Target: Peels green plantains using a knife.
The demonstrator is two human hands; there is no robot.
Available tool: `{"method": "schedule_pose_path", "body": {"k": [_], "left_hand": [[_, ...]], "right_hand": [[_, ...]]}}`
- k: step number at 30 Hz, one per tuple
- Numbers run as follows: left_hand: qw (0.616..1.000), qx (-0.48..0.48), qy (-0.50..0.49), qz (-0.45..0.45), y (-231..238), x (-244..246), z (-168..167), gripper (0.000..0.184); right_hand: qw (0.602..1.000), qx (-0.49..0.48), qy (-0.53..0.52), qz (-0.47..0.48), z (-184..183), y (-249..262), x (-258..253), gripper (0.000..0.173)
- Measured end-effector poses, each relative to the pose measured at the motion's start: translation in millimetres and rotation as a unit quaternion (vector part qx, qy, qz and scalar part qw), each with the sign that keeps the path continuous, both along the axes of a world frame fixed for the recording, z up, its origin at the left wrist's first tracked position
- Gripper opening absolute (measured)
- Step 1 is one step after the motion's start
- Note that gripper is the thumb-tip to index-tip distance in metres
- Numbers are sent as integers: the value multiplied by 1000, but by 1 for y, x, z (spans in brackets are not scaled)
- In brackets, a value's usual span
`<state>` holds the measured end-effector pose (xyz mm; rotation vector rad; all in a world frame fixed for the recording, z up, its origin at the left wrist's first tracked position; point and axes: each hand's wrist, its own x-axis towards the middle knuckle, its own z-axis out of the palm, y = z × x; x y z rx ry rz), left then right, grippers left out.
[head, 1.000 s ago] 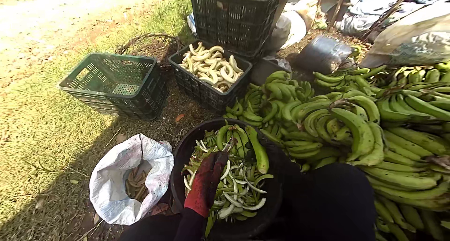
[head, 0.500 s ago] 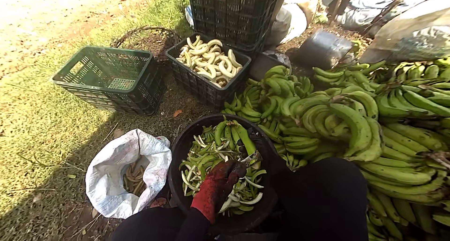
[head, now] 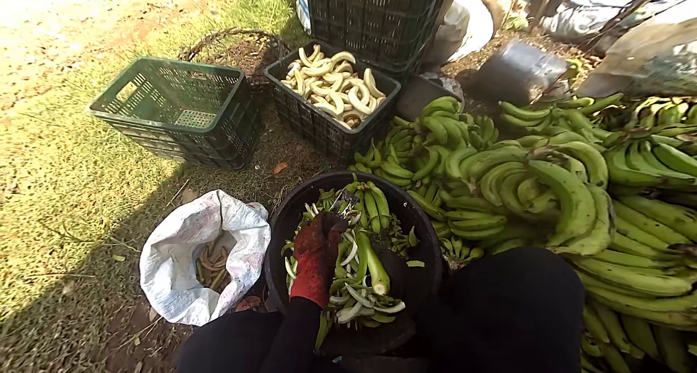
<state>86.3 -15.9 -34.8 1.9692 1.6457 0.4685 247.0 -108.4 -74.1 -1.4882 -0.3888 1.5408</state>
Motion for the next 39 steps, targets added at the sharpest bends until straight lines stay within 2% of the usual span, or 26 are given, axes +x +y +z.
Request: {"method": "schedule_pose_path", "body": {"k": [3, 6, 8, 10, 11, 13, 15, 16, 18, 20, 21, 24, 28, 31, 33, 35, 37, 39], "left_hand": [[987, -119, -65, -91, -25, -2, 7, 48], [966, -183, -108, -149, -54, -1, 9, 46], [963, -186, -125, -147, -62, -1, 9, 45], [970, -168, -114, -137, -57, 0, 7, 45], [976, -149, -97, -129, -51, 1, 6, 45], [989, -94, -26, -108, -33, 3, 2, 46], [994, -56, 59, -74, -11, 3, 3, 47], [994, -52, 74, -58, -3, 3, 3, 48], [996, -52, 53, -44, -2, 1, 2, 48], [996, -49, 11, -72, -13, 3, 2, 49], [994, -52, -9, -91, -22, 5, 1, 49], [986, -85, -23, -143, -48, 11, 5, 49], [990, -61, -25, -128, -59, 17, 5, 53], [994, -50, -22, -99, -54, 19, 6, 52], [994, -65, -16, -84, -46, 18, 6, 48], [994, -74, -12, -80, -34, 15, 0, 45], [994, -65, -9, -92, -21, 8, -5, 44], [991, -68, 19, -117, -6, 1, -9, 43]], "right_hand": [[996, 52, -29, -68, -5, 21, 19, 49], [961, 125, -220, -113, 18, 38, 38, 51], [938, 162, -269, -147, 22, 49, 43, 49], [946, 185, -217, -153, 29, 50, 37, 46], [957, 199, -156, -144, 32, 46, 30, 42], [980, 187, 31, -66, 12, 34, 19, 39], [982, 116, 136, 66, 0, 23, 12, 43], [979, 93, 138, 119, -5, 20, 15, 44], [984, 93, 34, 150, -10, 15, 22, 44], [984, 123, -71, 103, -10, 18, 28, 41], [984, 145, -87, 54, -15, 23, 31, 41], [973, 178, -56, -136, -4, 49, 33, 41], [927, 82, -128, -344, 34, 74, 28, 41], [895, 60, -170, -408, 17, 88, 26, 38], [907, 68, -191, -368, 9, 88, 21, 41], [931, 95, -206, -286, 8, 78, 13, 39], [961, 111, -230, -107, 19, 59, 14, 41], [951, 135, -254, 113, 18, 41, 29, 46]]}}
